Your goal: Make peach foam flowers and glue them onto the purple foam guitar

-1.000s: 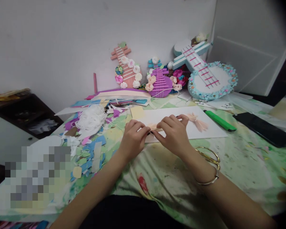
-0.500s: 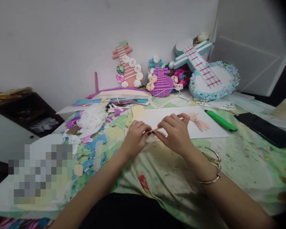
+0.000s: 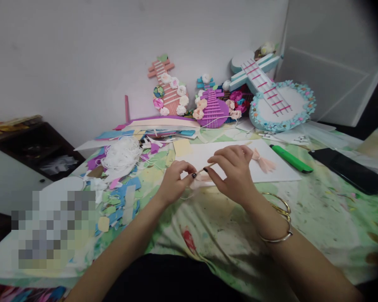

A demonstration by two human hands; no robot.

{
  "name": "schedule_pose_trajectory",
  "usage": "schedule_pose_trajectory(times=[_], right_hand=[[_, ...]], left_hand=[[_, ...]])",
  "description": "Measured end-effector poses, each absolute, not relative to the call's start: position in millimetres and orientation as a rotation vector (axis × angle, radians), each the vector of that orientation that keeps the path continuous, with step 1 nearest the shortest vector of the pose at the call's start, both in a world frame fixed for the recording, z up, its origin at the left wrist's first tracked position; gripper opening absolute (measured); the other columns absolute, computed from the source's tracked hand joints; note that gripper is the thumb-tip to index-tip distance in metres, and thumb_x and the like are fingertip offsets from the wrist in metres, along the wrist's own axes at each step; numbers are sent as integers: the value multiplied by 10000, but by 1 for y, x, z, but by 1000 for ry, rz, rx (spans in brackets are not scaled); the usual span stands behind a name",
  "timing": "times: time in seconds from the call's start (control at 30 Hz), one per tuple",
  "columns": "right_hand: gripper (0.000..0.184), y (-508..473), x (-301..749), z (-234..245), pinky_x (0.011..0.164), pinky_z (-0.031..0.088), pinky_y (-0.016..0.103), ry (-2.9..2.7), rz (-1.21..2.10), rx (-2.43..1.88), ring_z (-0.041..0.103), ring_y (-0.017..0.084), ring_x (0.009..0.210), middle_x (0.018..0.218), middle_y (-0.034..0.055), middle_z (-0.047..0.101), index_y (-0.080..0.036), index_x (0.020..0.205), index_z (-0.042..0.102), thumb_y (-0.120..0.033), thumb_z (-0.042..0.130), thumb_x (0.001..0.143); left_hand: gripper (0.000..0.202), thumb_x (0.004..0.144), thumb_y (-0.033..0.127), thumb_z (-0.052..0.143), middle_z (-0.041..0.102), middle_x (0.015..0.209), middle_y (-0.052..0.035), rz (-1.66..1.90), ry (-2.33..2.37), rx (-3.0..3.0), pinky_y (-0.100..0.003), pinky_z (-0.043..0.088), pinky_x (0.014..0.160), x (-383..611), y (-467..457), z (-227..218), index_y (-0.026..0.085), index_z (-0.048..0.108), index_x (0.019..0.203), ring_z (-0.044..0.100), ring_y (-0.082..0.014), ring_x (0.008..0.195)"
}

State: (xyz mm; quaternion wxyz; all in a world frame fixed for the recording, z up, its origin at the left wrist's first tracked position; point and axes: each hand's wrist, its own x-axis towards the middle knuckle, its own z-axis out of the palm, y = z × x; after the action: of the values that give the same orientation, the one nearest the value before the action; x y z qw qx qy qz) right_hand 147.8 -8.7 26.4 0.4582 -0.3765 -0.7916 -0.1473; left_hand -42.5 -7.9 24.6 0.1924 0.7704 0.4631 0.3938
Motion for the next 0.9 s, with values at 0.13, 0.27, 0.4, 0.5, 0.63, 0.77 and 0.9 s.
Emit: schedule_pose_trajectory(times=[0.13, 0.27, 0.4, 0.5, 0.63, 0.77, 0.9], right_hand=[[166, -10, 146, 27, 718, 365, 315, -1881, -3, -947, 521, 158, 734, 728, 37, 602, -179, 723, 573, -281, 530, 847], [219, -10, 136, 21, 561, 365, 248, -1959, 465, -1010, 493, 104, 574, 694, 5, 624, -181, 737, 605, -377, 561, 825], [236, -9, 128, 15, 532, 368, 236, -1880, 632, -1049, 482, 90, 541, 718, 2, 646, -185, 732, 612, -411, 591, 797], [206, -6, 127, 11, 532, 383, 232, -1796, 755, -1006, 503, 94, 562, 725, 3, 647, -188, 752, 622, -387, 592, 797], [180, -1, 132, 11, 545, 420, 238, -1679, 1011, -915, 540, 105, 585, 745, 21, 652, -174, 766, 639, -353, 618, 767], [169, -1, 135, 16, 471, 377, 221, -1525, 1232, -908, 524, 93, 507, 641, 7, 619, -152, 728, 627, -313, 670, 696], [141, -2, 136, 18, 431, 317, 209, -1476, 1291, -888, 507, 83, 469, 596, -8, 600, -145, 706, 617, -273, 668, 675]], left_hand=[[92, 701, 250, 604, 621, 726, -19, 1213, 1304, 1780, -282, 405, 637, -43, -3, 20, 166, 623, 735, 537, -149, 665], [175, 700, 315, 641, 612, 741, -12, 1332, 1207, 1523, -256, 419, 625, -38, -2, 14, 158, 610, 770, 551, -137, 666], [187, 736, 326, 626, 608, 790, -23, 1354, 1204, 1548, -260, 439, 681, -32, -3, 10, 160, 601, 819, 566, -150, 754], [194, 746, 333, 623, 610, 812, -26, 1342, 1191, 1560, -259, 443, 688, -28, -4, 9, 160, 602, 832, 568, -149, 767], [210, 696, 325, 668, 609, 760, -11, 1350, 1157, 1446, -243, 423, 655, -27, -4, 9, 150, 617, 800, 545, -128, 705], [201, 683, 317, 679, 588, 697, 10, 1354, 1113, 1317, -228, 389, 627, -29, -3, 7, 152, 628, 785, 492, -98, 633], [213, 673, 318, 696, 598, 718, 13, 1340, 1072, 1223, -221, 374, 618, -29, -1, 3, 157, 636, 800, 492, -85, 624]])
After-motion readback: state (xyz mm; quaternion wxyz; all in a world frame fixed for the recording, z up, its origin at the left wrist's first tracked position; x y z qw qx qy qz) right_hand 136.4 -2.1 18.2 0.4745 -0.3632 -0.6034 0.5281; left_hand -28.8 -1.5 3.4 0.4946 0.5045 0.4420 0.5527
